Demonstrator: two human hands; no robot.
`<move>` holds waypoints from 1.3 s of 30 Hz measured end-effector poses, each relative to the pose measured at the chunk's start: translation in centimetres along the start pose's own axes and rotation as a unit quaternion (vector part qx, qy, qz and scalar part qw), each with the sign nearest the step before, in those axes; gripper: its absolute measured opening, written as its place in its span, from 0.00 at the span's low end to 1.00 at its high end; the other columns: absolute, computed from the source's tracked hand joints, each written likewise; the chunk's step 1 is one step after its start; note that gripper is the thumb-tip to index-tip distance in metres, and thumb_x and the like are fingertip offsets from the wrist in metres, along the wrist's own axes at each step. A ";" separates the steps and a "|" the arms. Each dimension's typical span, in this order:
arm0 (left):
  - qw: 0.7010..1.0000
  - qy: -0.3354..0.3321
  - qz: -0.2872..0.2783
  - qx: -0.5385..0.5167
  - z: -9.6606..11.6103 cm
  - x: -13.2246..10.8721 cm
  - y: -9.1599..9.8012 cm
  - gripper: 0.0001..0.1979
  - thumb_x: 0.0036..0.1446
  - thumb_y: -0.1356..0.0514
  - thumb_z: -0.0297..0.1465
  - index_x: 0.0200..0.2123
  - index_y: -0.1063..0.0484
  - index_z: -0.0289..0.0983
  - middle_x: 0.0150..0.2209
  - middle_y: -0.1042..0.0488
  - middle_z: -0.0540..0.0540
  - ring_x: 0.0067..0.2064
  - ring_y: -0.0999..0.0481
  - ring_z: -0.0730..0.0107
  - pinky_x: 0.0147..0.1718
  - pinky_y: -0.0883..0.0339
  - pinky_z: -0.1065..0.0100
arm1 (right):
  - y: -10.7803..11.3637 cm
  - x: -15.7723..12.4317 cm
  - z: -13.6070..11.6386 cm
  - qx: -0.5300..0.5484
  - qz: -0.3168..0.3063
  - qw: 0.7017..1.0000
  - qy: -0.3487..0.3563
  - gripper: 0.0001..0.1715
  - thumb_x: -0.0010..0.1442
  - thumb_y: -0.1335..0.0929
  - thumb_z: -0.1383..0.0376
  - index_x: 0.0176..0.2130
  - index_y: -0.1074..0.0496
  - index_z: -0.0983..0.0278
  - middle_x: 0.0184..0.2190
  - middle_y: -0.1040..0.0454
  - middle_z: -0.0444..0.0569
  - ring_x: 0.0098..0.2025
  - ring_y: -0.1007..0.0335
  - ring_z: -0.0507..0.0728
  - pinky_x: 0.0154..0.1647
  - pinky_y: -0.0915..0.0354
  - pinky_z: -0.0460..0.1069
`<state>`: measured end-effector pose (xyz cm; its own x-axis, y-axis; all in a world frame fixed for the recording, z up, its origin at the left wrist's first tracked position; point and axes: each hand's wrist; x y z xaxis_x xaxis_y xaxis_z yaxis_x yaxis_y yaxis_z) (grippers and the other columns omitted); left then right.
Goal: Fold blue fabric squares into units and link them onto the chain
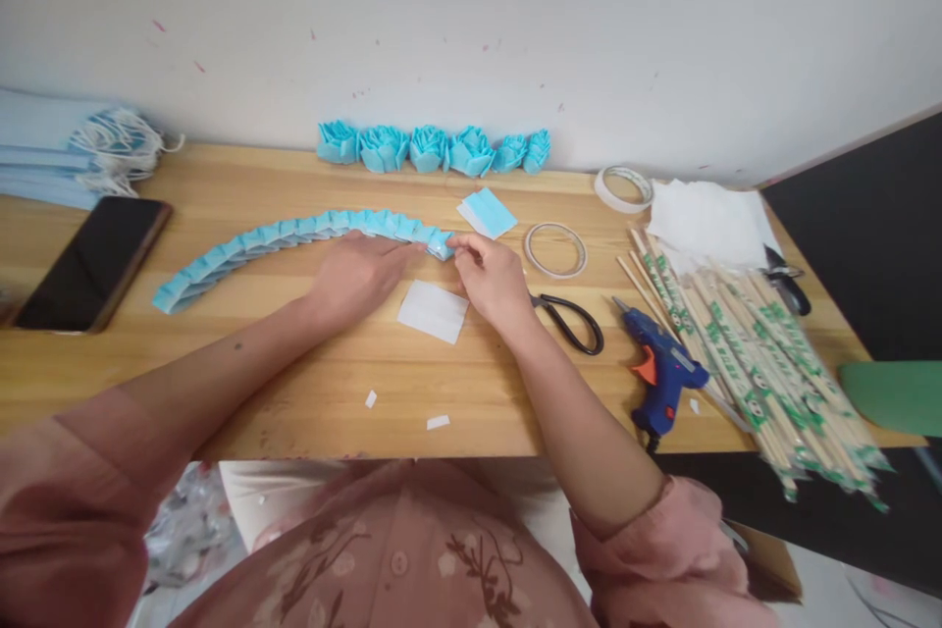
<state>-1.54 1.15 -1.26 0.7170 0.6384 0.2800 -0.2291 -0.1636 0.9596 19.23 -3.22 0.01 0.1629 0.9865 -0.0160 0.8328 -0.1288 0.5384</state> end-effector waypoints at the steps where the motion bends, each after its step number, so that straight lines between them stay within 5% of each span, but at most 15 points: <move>1: 1.000 0.002 -0.004 0.002 0.0 0.0 0.0 0.20 0.68 0.50 0.24 0.57 0.27 0.40 0.41 0.18 0.41 0.40 0.20 0.58 0.39 0.36 0.60 | 0.0 0.0 0.1 -0.007 -0.003 1.000 0.004 0.19 0.60 0.37 0.61 0.45 0.21 0.64 0.20 0.28 0.42 0.21 0.31 0.52 0.25 0.36 0.48; 13: 0.999 -0.001 -0.054 0.006 0.4 0.4 0.8 0.16 0.68 0.49 0.25 0.51 0.24 0.38 0.38 0.19 0.41 0.40 0.21 0.56 0.41 0.36 0.58 | -0.4 0.3 0.1 -0.052 -0.007 0.999 0.006 0.17 0.61 0.37 0.62 0.43 0.21 0.62 0.22 0.27 0.42 0.20 0.33 0.51 0.27 0.37 0.48; 19: 0.996 -0.002 -0.088 0.029 0.7 0.8 1.5 0.15 0.67 0.50 0.25 0.49 0.25 0.36 0.37 0.20 0.40 0.37 0.21 0.58 0.39 0.36 0.59 | -0.1 0.4 0.3 0.035 0.040 0.998 -0.014 0.14 0.59 0.37 0.67 0.45 0.28 0.60 0.25 0.26 0.40 0.18 0.34 0.50 0.24 0.36 0.47; 23: 0.995 -0.002 -0.095 0.030 0.7 0.8 1.5 0.16 0.68 0.51 0.27 0.48 0.25 0.35 0.37 0.21 0.39 0.37 0.22 0.57 0.38 0.37 0.59 | 0.5 0.2 0.7 -0.029 0.127 0.988 0.078 0.17 0.61 0.38 0.68 0.48 0.29 0.59 0.37 0.22 0.47 0.32 0.24 0.56 0.38 0.28 0.52; 27: 0.997 -0.010 -0.069 0.037 0.6 0.6 1.1 0.16 0.68 0.51 0.27 0.50 0.25 0.36 0.34 0.21 0.41 0.35 0.23 0.60 0.37 0.37 0.61 | 0.4 0.2 0.5 -0.185 0.097 0.952 0.224 0.26 0.59 0.41 0.75 0.48 0.22 0.60 0.49 0.23 0.55 0.53 0.28 0.63 0.57 0.34 0.60; 32: 0.997 -0.007 -0.059 0.052 0.5 0.5 0.9 0.17 0.69 0.50 0.27 0.53 0.25 0.37 0.33 0.22 0.42 0.34 0.23 0.61 0.36 0.38 0.61 | -0.2 0.7 0.2 -0.279 0.053 0.926 0.248 0.31 0.57 0.41 0.79 0.52 0.22 0.61 0.60 0.29 0.57 0.61 0.35 0.65 0.63 0.38 0.62; 39: 0.998 -0.016 -0.050 0.038 0.6 0.5 1.3 0.17 0.69 0.50 0.26 0.52 0.25 0.37 0.33 0.21 0.42 0.35 0.23 0.61 0.36 0.38 0.62 | -0.9 0.9 0.8 -0.312 0.015 0.918 0.244 0.28 0.60 0.41 0.77 0.51 0.22 0.64 0.62 0.31 0.60 0.61 0.35 0.67 0.63 0.38 0.64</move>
<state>-1.03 0.81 0.11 0.7550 0.6298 0.1824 -0.1057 -0.1577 0.9818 19.06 -2.26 -1.17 -0.2019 0.9311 0.3037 0.3413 -0.2237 0.9129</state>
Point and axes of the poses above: each hand's wrist, its own x-axis towards the middle knuckle, its own y-axis out of the back of the hand, z = x × y
